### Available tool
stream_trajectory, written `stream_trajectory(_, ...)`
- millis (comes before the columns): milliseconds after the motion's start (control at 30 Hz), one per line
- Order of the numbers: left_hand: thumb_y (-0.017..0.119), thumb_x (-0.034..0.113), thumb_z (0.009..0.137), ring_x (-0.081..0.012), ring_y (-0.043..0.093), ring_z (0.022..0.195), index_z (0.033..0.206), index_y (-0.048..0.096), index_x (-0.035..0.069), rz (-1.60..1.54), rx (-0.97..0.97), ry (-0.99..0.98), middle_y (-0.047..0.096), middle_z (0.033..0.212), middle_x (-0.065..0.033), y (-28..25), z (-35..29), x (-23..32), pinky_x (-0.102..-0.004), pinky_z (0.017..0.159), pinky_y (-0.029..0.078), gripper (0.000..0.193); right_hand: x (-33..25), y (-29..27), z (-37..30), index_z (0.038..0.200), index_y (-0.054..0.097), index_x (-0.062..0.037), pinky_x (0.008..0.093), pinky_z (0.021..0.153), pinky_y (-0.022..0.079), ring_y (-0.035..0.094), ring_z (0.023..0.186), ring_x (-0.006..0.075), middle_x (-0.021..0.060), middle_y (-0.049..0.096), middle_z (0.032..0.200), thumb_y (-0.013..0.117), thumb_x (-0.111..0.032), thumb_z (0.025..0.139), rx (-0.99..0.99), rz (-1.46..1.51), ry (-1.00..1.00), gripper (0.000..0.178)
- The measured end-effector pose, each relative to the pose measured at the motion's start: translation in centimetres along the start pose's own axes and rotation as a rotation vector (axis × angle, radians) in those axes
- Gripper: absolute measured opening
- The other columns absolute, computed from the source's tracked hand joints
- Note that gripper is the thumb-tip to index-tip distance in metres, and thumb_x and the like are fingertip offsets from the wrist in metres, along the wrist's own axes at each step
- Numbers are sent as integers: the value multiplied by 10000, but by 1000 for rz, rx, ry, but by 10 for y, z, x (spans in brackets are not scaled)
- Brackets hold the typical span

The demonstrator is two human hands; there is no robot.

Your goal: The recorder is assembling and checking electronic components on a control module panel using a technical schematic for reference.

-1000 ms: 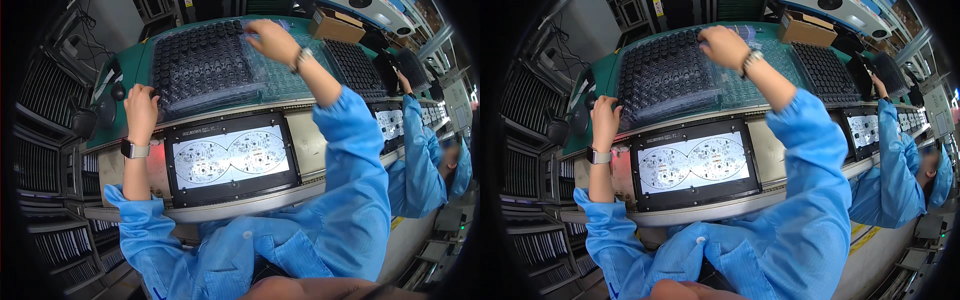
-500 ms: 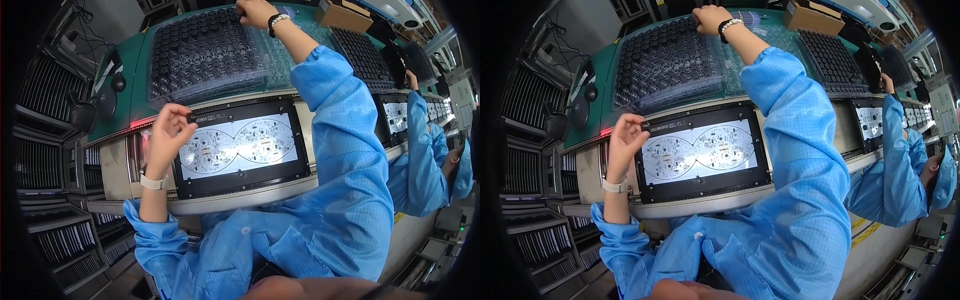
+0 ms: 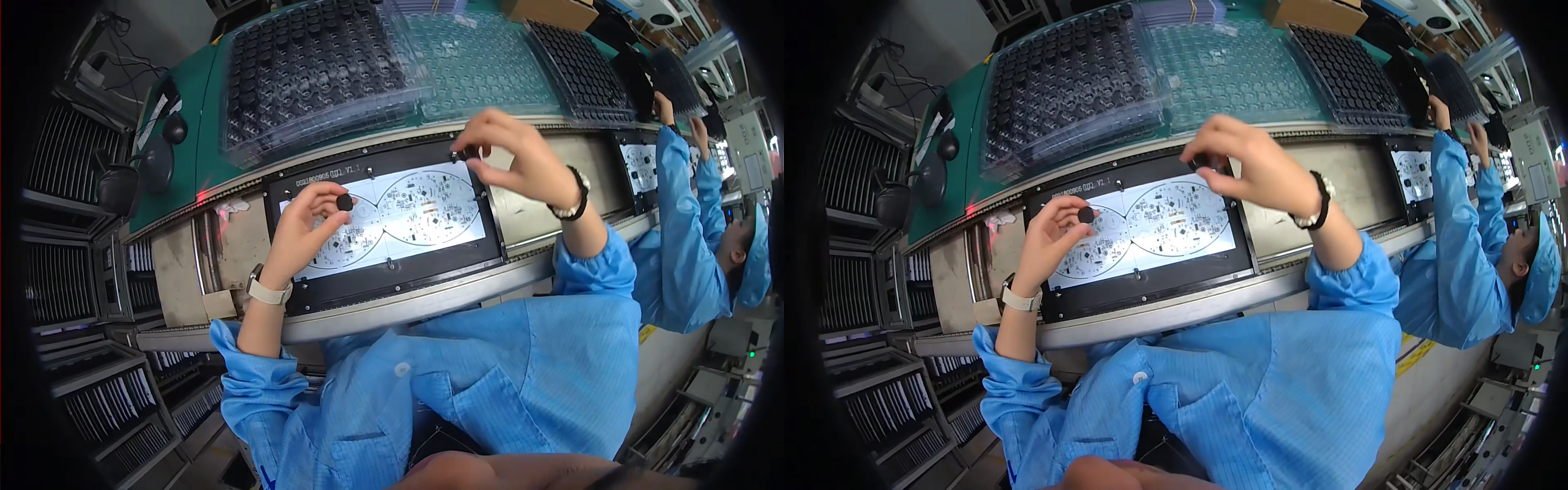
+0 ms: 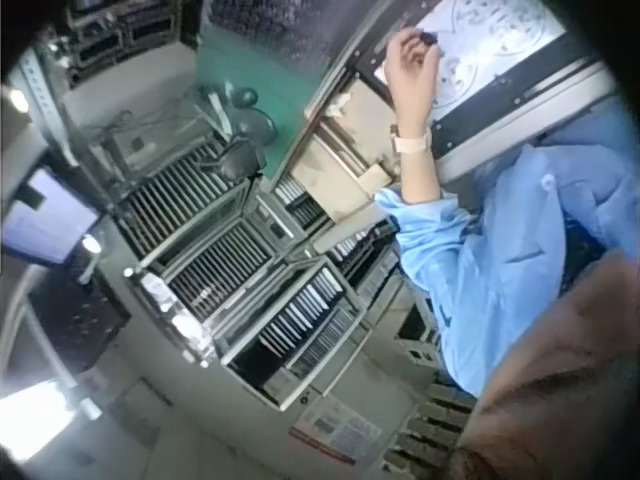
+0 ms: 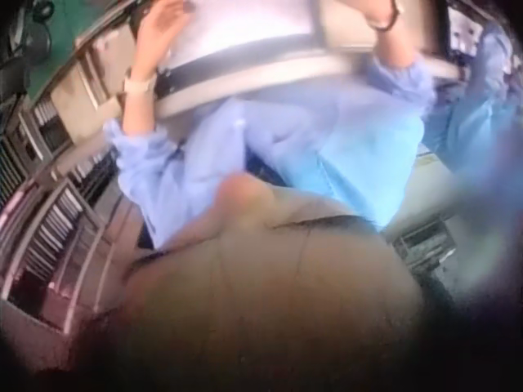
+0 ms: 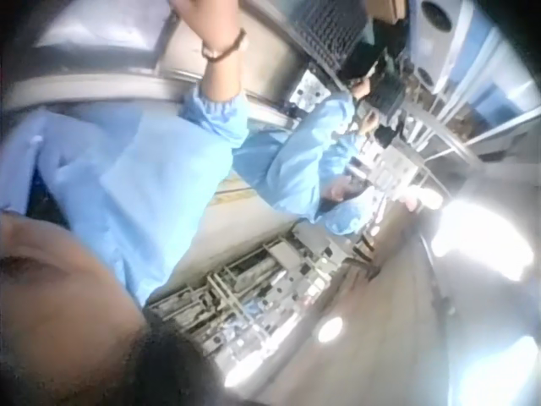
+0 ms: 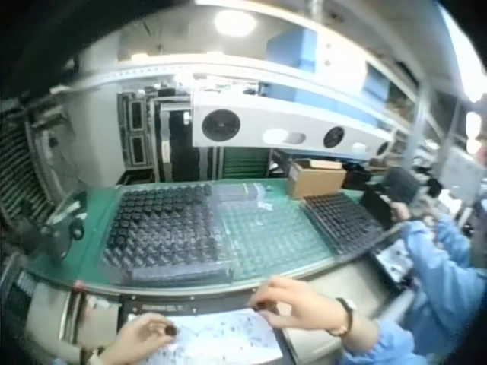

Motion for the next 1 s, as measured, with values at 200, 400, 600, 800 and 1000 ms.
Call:
stream_trajectory(200, 728, 66, 784, -200, 602, 885, 1029, 644, 68, 1006, -22, 255, 642, 958, -47, 19, 7, 1, -329, 865, 401, 259, 33, 32, -31, 1044, 675, -26, 267, 699, 506, 592, 786, 140, 60, 616, 991, 667, 26, 797, 107, 166, 151, 253)
stream_trajectory(400, 735, 79, 770, -216, 574, 943, 1004, 668, 73, 1035, -48, 332, 622, 962, -41, 34, 14, 0, -346, 885, 343, 243, 42, 36, -36, 1042, 678, -33, 250, 700, 502, 585, 772, 116, 56, 621, 993, 683, 15, 802, 169, 186, 188, 244)
stream_trajectory(600, 724, 50, 760, -224, 567, 923, 1000, 672, 76, 1063, -96, 345, 607, 947, -38, 41, 18, 3, -350, 881, 343, 248, 49, 34, -41, 1047, 677, -37, 250, 705, 506, 590, 776, 114, 55, 623, 990, 688, 18, 797, 200, 191, 215, 256)
stream_trajectory(800, 725, 33, 747, -224, 562, 912, 983, 680, 74, 1094, -174, 377, 606, 953, -41, 49, 21, 10, -356, 886, 347, 243, 62, 47, -45, 1055, 669, -29, 261, 714, 520, 613, 781, 140, 68, 620, 993, 685, 20, 792, 90, 158, 299, 268)
stream_trajectory(1000, 733, 59, 748, -233, 553, 894, 985, 689, 75, 1058, -156, 359, 609, 937, -49, 43, 22, 9, -364, 890, 351, 242, 83, 60, -53, 1064, 659, -16, 308, 742, 537, 659, 812, 218, 118, 658, 979, 695, 7, 786, -47, 93, 382, 281)
Point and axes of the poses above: each hand's wrist, its own z-axis towards the middle knuckle, its own y-axis out of the palm, x = y × z, the point moved 10 cm from there along z, towards the middle knuckle
